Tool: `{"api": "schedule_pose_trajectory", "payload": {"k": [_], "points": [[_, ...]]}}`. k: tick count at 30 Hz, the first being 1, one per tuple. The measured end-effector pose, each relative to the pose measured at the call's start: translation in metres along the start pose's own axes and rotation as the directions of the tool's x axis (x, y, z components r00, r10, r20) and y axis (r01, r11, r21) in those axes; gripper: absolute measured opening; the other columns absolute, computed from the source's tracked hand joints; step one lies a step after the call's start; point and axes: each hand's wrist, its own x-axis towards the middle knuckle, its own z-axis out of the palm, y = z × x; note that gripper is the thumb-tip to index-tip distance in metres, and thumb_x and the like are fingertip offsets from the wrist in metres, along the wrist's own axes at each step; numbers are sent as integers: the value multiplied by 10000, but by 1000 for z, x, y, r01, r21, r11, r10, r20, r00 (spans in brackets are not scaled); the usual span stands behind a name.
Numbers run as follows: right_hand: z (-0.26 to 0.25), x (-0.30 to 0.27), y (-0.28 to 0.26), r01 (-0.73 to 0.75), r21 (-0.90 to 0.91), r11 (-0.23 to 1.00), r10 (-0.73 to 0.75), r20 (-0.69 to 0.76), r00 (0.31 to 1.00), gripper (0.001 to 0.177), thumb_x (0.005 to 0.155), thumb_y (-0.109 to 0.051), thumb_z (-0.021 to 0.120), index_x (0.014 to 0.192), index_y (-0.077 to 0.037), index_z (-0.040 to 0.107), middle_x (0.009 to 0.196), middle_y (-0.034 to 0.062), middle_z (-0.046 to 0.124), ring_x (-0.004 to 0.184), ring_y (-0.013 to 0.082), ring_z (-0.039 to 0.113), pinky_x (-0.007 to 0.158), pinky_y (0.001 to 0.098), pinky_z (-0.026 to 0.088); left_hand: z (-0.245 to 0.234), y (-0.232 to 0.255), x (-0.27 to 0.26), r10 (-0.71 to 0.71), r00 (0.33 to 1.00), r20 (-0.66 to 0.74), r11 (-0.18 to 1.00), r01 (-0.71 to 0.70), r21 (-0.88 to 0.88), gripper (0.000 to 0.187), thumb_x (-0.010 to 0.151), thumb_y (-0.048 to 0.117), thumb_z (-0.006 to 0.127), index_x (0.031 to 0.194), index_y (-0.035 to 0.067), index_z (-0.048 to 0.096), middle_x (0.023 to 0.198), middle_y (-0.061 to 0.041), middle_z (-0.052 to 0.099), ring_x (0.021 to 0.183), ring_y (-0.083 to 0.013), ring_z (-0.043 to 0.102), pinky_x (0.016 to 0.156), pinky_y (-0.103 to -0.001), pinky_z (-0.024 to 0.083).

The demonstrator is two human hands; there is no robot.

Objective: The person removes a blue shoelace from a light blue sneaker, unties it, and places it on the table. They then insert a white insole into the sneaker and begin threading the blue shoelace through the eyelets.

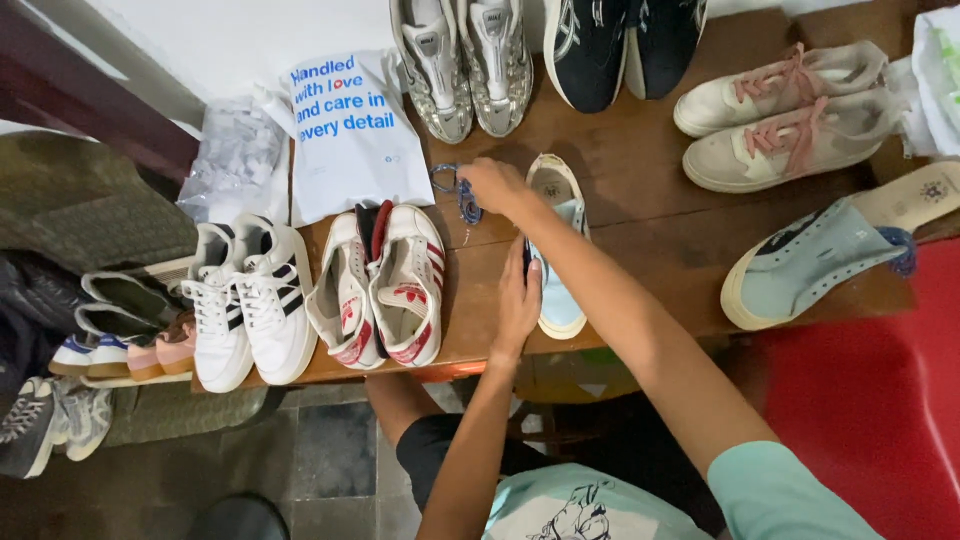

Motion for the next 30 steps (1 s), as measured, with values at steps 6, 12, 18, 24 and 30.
{"api": "schedule_pose_trajectory", "payload": {"k": [6,12,18,24,30], "points": [[45,38,26,9,-187,982,-4,30,1000,207,833,-100,797,985,-195,693,1168,118,573,1061,376,637,809,493,572,2,-5,3,22,1000,-9,1000,-23,-15,491,1106,194,364,1556,-3,381,1538,-291,434,1418,-448,444,1178,-559,346],[40,25,-1,-41,-219,975,51,40,998,142,905,-131,710,1041,-94,696,1216,148,536,1145,353,561,904,496,505,11,-53,-5,49,998,37,998,-47,-34,498,1098,126,285,1572,6,376,1594,-232,396,1474,-378,391,1217,-533,303],[57,30,19,-320,165,933,313,66,947,377,934,-44,695,1264,51,539,1367,266,507,1268,421,547,1018,508,541,6,-27,-2,68,998,16,998,-68,-10,487,1090,145,301,1538,1,427,1578,-259,413,1464,-406,403,1212,-548,312],[30,22,3,-79,-41,996,85,162,983,414,953,-237,658,1170,116,673,1249,303,607,1137,438,617,864,523,578,1,-7,1,-13,1000,4,1000,13,3,473,1122,176,295,1531,-18,432,1555,-281,432,1439,-431,428,1202,-572,316],[-47,-7,-37,48,429,902,-66,27,997,194,894,-252,678,926,-62,691,906,153,751,928,316,719,792,450,542,0,4,-1,10,999,-52,1000,-10,-6,462,1120,205,395,1517,-26,439,1506,-338,456,1389,-515,447,1149,-630,358]]}}
